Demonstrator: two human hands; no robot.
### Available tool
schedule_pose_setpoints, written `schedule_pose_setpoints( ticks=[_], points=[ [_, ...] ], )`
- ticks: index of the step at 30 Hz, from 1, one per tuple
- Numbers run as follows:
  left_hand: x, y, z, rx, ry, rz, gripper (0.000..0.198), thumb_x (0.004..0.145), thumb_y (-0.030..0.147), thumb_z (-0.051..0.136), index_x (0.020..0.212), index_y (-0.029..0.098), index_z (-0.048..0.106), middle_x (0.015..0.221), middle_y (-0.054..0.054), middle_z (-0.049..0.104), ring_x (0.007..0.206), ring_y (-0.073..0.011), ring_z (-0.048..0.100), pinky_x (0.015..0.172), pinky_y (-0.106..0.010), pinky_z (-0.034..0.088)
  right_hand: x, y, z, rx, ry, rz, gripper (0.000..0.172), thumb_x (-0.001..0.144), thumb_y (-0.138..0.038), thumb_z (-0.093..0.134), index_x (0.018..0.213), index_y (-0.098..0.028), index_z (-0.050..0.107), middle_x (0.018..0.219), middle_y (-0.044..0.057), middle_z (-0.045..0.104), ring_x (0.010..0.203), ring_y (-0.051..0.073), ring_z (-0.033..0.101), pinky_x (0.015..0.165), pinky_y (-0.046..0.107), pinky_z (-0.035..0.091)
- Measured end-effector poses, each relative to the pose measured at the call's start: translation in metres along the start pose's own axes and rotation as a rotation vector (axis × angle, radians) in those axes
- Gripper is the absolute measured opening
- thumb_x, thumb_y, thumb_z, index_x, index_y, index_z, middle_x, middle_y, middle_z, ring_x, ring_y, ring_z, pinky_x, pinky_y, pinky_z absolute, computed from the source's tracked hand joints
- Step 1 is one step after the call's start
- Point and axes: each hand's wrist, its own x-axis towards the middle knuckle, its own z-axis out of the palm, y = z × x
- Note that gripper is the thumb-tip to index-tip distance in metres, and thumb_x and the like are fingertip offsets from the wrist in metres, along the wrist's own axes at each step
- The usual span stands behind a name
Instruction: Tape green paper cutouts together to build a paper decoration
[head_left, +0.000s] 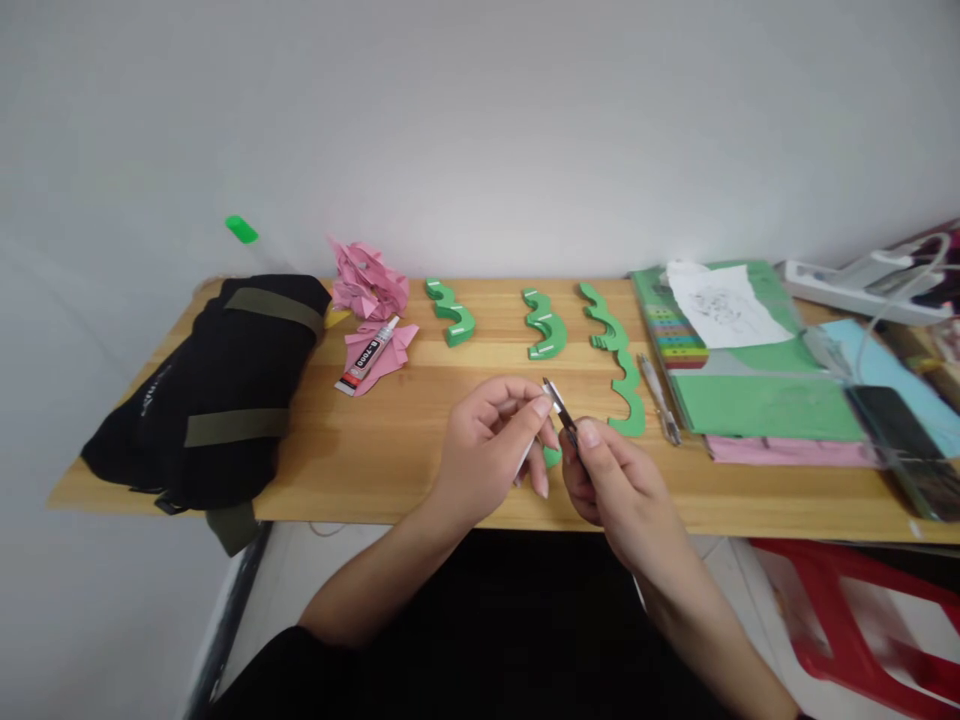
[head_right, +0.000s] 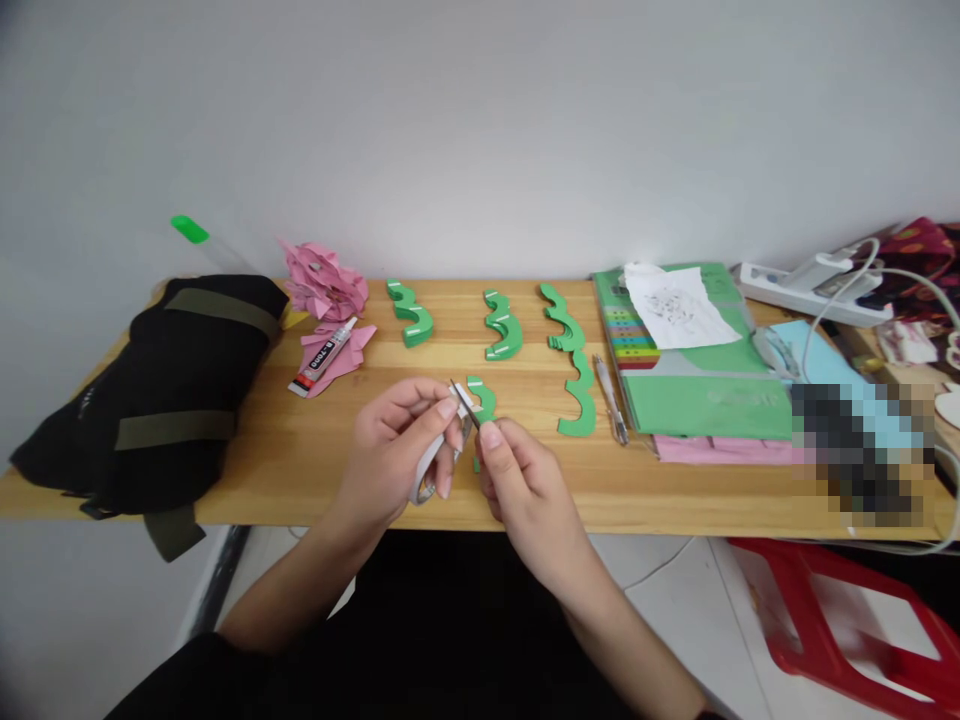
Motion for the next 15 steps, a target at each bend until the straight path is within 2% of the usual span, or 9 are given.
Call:
schedule_pose_setpoints(
  ticks=[5, 10, 13, 15],
  points=[
    [0.002, -0.003, -0.005, -0.02, -0.067, 0.006, 0.021, 0.082, 0.034, 0.067, 0.079, 0.017, 0.055, 0.057, 0.007, 0.06, 0.03, -0.0046, 0.051, 0.029, -0.013, 0.03, -0.001, -0.002, 0.001, -0.004, 0.008, 0.012, 0.048, 0.088, -0.062, 0.054, 0.066, -0.02, 0.043, 0.053, -0.009, 0.027, 0.042, 0.004, 0.019, 0.037, 0.017, 0.014],
    [-0.001, -0.004, -0.011, -0.021, -0.127, 0.055, 0.024, 0.085, 0.04, 0.064, 0.083, 0.018, 0.054, 0.057, 0.008, 0.057, 0.028, -0.0037, 0.046, 0.029, -0.014, 0.027, 0.001, 0.0, 0.0, 0.027, 0.022, 0.011, 0.047, 0.088, -0.065, 0.05, 0.073, -0.021, 0.046, 0.054, -0.009, 0.024, 0.043, 0.005, 0.016, 0.037, 0.018, 0.013],
    [-0.003, -0.006, -0.024, 0.152, -0.134, 0.126, 0.02, 0.09, 0.038, 0.058, 0.086, 0.019, 0.053, 0.059, 0.007, 0.056, 0.031, -0.0042, 0.046, 0.031, -0.015, 0.03, 0.002, 0.004, -0.005, -0.03, 0.061, -0.01, 0.046, 0.089, -0.066, 0.047, 0.075, -0.022, 0.046, 0.054, -0.009, 0.024, 0.044, 0.006, 0.018, 0.038, 0.019, 0.014],
    [-0.002, -0.008, -0.038, 0.43, -0.108, 0.252, 0.016, 0.093, 0.034, 0.052, 0.087, 0.02, 0.053, 0.062, 0.006, 0.056, 0.038, -0.0054, 0.05, 0.037, -0.017, 0.036, 0.002, 0.006, -0.01, -0.128, 0.09, -0.046, 0.045, 0.092, -0.064, 0.044, 0.076, -0.022, 0.048, 0.055, -0.008, 0.027, 0.045, 0.008, 0.023, 0.039, 0.021, 0.018]
  ],
)
